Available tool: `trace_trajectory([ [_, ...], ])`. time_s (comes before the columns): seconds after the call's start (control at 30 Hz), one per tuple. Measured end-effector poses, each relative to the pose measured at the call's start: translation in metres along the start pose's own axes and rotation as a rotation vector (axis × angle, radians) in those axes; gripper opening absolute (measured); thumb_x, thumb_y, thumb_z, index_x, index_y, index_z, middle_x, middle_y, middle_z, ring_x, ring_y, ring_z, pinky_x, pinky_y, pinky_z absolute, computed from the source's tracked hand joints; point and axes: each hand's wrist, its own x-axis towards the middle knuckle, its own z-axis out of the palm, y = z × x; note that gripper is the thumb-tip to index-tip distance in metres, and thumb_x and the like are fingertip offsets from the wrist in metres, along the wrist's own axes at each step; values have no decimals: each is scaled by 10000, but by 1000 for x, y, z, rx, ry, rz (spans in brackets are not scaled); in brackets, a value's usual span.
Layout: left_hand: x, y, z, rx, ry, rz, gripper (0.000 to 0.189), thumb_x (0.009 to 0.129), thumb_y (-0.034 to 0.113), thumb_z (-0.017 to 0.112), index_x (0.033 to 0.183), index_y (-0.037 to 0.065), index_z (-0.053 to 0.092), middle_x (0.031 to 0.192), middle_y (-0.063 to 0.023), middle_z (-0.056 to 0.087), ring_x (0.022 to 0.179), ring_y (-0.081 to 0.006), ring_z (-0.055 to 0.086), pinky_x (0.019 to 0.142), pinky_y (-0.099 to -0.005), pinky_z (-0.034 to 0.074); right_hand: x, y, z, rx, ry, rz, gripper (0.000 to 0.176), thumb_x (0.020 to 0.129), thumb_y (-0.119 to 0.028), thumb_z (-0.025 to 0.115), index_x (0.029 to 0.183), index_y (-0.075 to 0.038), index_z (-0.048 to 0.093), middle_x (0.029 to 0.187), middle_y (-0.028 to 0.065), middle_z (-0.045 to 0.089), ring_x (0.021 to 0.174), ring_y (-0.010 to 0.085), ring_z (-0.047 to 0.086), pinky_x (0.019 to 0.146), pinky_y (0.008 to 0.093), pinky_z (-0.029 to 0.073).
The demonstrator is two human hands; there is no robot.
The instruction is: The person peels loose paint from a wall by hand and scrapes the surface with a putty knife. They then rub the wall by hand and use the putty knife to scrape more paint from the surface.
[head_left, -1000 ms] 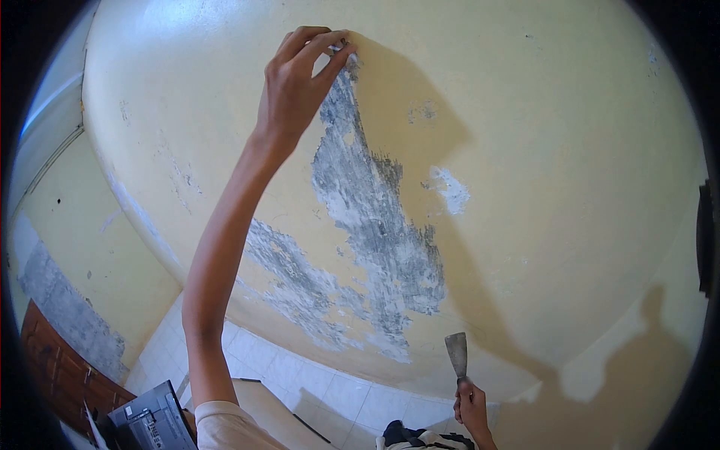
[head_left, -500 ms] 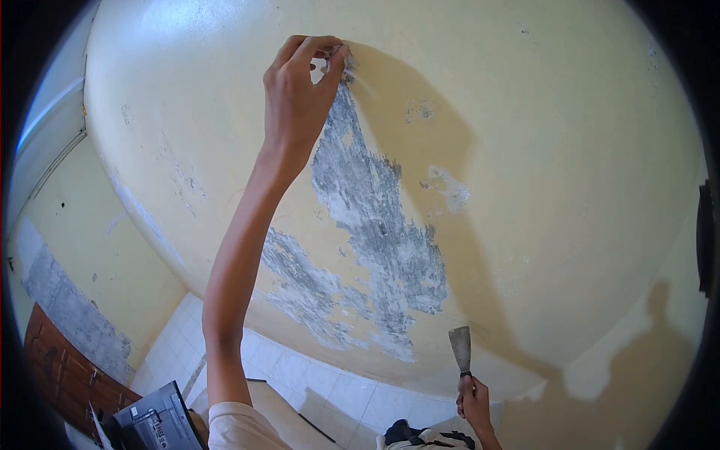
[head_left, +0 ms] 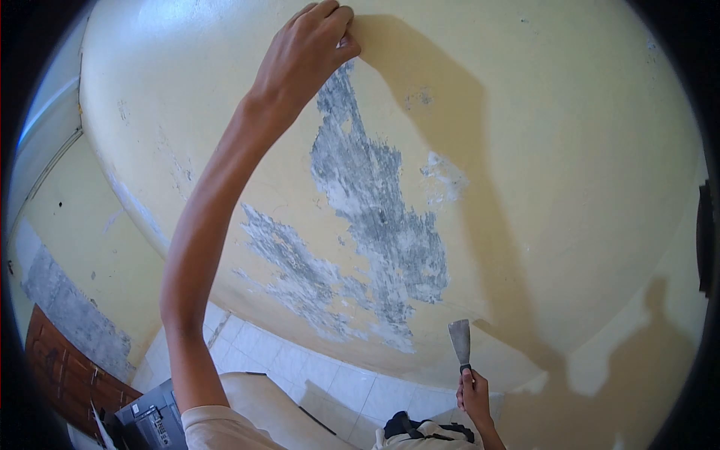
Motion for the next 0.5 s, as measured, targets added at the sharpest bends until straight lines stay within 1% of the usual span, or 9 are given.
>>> trace_trajectory([
  [0.1,-11,16,11,-298,-71,116,226,792,104,746,961,-1,636,906,-111,661,781,-190,655,751,-332,558,-1,1,5,28,-17,-34,400,1027,-397,469,818,-58,494,499,-7,434,359,69,410,322,237,316],
  [0.17,-36,63,3,-450,-117,163,149,773,67,745,875,24,646,840,-74,664,714,-176,625,688,-320,527,-3,0,7,40,-25,-32,401,1027,-397,469,815,-58,493,498,-8,433,359,69,409,321,237,312],
  [0.23,-63,86,3,-337,-5,126,103,778,60,745,781,50,643,764,-42,659,664,-168,586,705,-305,483,-5,1,7,58,-33,-35,402,1027,-397,469,813,-58,492,497,-9,431,358,68,407,321,237,308],
  [0.27,-67,77,9,-316,79,66,120,803,86,745,730,61,653,728,-33,674,704,-176,625,791,-316,454,-6,3,7,41,-25,-36,409,1026,-404,470,809,-58,491,497,-9,430,358,69,408,321,237,306],
  [0.3,-67,61,16,-223,225,-14,146,881,212,701,894,71,667,877,-45,702,770,-181,640,824,-380,434,-8,4,9,27,-15,-34,415,1025,-411,471,805,-59,490,496,-9,429,358,69,408,322,236,304],
  [0.37,-52,36,24,53,444,-195,330,902,251,677,1172,69,626,1180,-137,646,1063,-251,613,988,-489,375,-8,8,9,33,-7,-13,418,1025,-414,470,802,-60,490,496,-9,428,358,69,407,322,237,304],
  [0.4,-49,34,30,41,442,-204,330,902,251,677,1172,69,626,1180,-137,646,1063,-251,613,988,-489,375,-11,12,8,35,-4,12,421,1024,-417,470,800,-62,490,495,-9,427,358,69,407,323,238,305],
  [0.47,-45,49,43,264,161,-450,205,837,111,699,864,-66,601,899,-178,611,810,-281,597,738,-414,496,-15,10,13,18,12,28,423,1024,-420,469,796,-64,490,497,-9,428,360,69,408,324,237,306],
  [0.5,-54,69,67,-38,460,-367,489,901,242,667,1335,71,519,1399,-193,494,1293,-311,473,1122,-562,226,-15,8,15,8,15,30,426,1024,-423,468,792,-67,490,499,-10,429,362,68,409,325,237,307],
])
